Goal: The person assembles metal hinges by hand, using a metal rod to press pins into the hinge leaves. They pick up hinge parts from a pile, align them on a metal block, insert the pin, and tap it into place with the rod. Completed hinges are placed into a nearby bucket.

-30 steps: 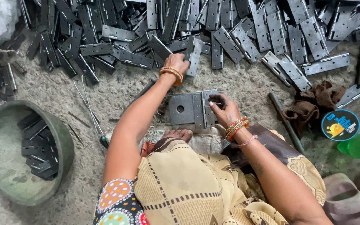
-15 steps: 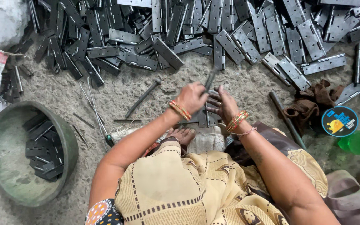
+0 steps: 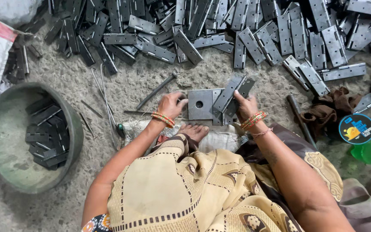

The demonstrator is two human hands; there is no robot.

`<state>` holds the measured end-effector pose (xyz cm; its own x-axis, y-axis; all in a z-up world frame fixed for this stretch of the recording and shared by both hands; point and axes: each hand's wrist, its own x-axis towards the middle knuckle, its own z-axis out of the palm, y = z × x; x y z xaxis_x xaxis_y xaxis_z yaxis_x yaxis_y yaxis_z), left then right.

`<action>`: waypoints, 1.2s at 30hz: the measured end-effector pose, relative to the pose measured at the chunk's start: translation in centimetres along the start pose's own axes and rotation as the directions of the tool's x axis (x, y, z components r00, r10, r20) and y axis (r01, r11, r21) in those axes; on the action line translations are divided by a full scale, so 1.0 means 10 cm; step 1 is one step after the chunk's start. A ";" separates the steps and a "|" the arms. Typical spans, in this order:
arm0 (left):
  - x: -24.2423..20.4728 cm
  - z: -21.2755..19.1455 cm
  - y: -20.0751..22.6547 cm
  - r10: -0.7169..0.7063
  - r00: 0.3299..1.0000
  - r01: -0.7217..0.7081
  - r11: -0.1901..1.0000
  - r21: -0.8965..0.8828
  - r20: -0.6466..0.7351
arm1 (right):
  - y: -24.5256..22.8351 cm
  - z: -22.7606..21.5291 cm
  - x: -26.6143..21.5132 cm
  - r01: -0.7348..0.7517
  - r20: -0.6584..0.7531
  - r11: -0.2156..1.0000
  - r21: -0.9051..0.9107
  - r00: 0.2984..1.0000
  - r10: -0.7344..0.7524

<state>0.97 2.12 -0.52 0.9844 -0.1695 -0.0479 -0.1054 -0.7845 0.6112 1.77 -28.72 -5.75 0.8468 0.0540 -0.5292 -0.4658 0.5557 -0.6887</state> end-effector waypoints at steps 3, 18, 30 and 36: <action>-0.25 0.18 0.14 -0.280 0.882 0.394 0.879 -0.267 0.379 | 0.04 0.24 -0.19 -0.035 0.068 0.999 0.033 0.997 0.032; -0.51 0.49 -0.59 -0.070 0.984 0.178 0.261 -0.949 0.165 | 0.27 0.62 -0.98 -0.277 0.661 0.956 0.097 0.736 0.146; -0.51 -0.09 -0.03 0.128 0.967 0.036 0.785 -0.618 0.219 | 0.69 0.50 -0.82 0.014 0.425 0.784 -0.621 0.846 0.322; -0.27 -0.14 -0.18 0.002 0.999 0.029 0.817 -0.576 0.053 | 0.59 0.51 -0.51 0.152 0.372 0.878 -0.455 0.928 0.032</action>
